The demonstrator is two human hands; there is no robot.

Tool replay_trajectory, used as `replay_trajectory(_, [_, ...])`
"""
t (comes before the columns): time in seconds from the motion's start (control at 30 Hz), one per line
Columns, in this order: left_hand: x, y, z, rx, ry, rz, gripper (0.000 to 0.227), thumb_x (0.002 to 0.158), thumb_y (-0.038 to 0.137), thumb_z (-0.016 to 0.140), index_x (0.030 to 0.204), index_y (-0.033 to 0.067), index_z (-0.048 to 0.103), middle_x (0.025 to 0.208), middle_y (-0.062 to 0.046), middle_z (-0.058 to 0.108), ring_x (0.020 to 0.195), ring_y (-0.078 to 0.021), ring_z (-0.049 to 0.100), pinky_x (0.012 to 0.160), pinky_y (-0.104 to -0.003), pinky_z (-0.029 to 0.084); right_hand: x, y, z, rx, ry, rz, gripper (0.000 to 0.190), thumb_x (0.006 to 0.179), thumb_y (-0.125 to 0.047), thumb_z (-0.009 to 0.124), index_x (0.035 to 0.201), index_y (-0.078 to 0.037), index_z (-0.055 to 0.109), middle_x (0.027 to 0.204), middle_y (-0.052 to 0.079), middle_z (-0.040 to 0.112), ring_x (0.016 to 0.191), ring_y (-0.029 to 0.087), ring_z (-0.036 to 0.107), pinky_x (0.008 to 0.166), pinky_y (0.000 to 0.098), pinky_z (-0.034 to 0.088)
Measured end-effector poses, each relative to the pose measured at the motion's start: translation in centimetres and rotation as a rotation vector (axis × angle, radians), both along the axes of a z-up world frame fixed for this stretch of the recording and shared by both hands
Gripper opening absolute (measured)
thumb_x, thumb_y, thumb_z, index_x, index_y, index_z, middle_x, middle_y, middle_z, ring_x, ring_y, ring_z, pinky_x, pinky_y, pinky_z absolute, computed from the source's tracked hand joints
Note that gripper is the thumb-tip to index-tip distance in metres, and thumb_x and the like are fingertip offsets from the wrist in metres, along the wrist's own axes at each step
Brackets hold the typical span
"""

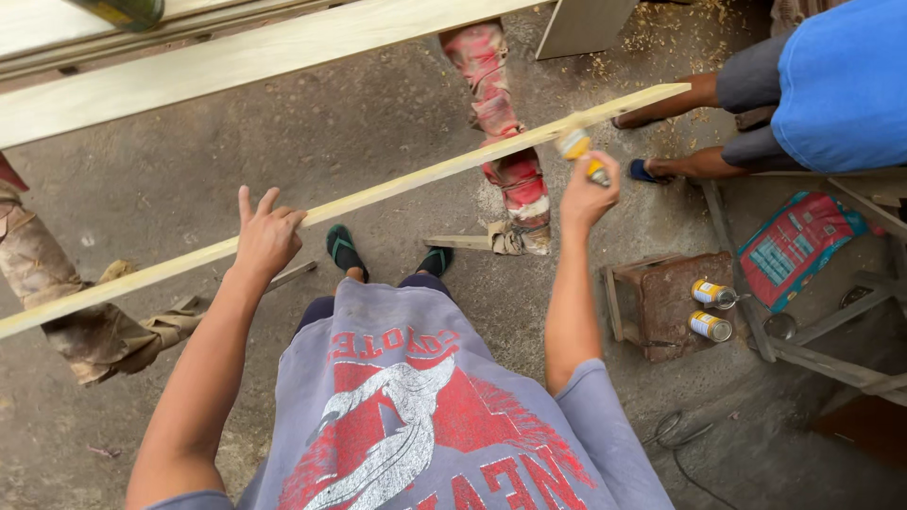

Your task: The person applies a light-colored finish to a long wooden plank using a paintbrush. They repeatedly dip the brush into a can held in the left hand and stroke the plank from one end to the other, covering the surface evenly.

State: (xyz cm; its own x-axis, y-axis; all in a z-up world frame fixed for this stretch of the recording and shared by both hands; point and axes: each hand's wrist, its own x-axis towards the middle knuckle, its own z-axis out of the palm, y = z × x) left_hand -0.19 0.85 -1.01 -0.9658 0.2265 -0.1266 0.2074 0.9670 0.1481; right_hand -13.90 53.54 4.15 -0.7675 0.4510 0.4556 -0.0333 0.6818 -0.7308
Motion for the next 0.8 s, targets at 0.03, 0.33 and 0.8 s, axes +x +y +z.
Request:
replay_trajectory(0.03, [-0.3, -0.1, 0.1, 0.014, -0.005, 0.0, 0.041, 0.078, 0.007, 0.069, 0.115, 0.0202, 0.08, 0.114, -0.001, 0.076, 0.143, -0.0291, 0.05, 0.125, -0.067, 0.012, 2.2, -3.5, 0.4, -0.041, -0.048, 0.047, 0.01, 0.092, -0.006, 0.073, 0.101, -0.002, 0.071, 0.102, 0.011, 0.075, 0.098, 0.026, 0.071, 0.094, 0.0396, 0.054])
replay_trajectory(0.33, [0.8, -5.0, 0.9, 0.162, 0.156, 0.026, 0.052, 0.066, 0.025, 0.079, 0.114, 0.009, 0.077, 0.109, -0.011, 0.072, 0.133, -0.0324, 0.053, 0.123, -0.067, 0.011, 8.4, -16.3, 10.4, -0.366, -0.483, 0.438, 0.021, 0.092, -0.009, 0.075, 0.111, -0.003, 0.07, 0.099, 0.009, 0.071, 0.086, 0.019, 0.066, 0.074, 0.0335, 0.054])
replay_trajectory(0.8, [5.8, -11.2, -1.0, 0.275, 0.208, 0.143, 0.019, 0.08, 0.017, 0.079, 0.099, 0.014, 0.078, 0.1, -0.006, 0.072, 0.127, -0.0285, 0.061, 0.129, -0.064, 0.011, 8.8, -28.8, 11.8, 0.273, -0.497, 1.12, 0.027, 0.089, -0.002, 0.078, 0.114, -0.004, 0.07, 0.118, 0.013, 0.072, 0.111, 0.03, 0.069, 0.094, 0.0379, 0.056])
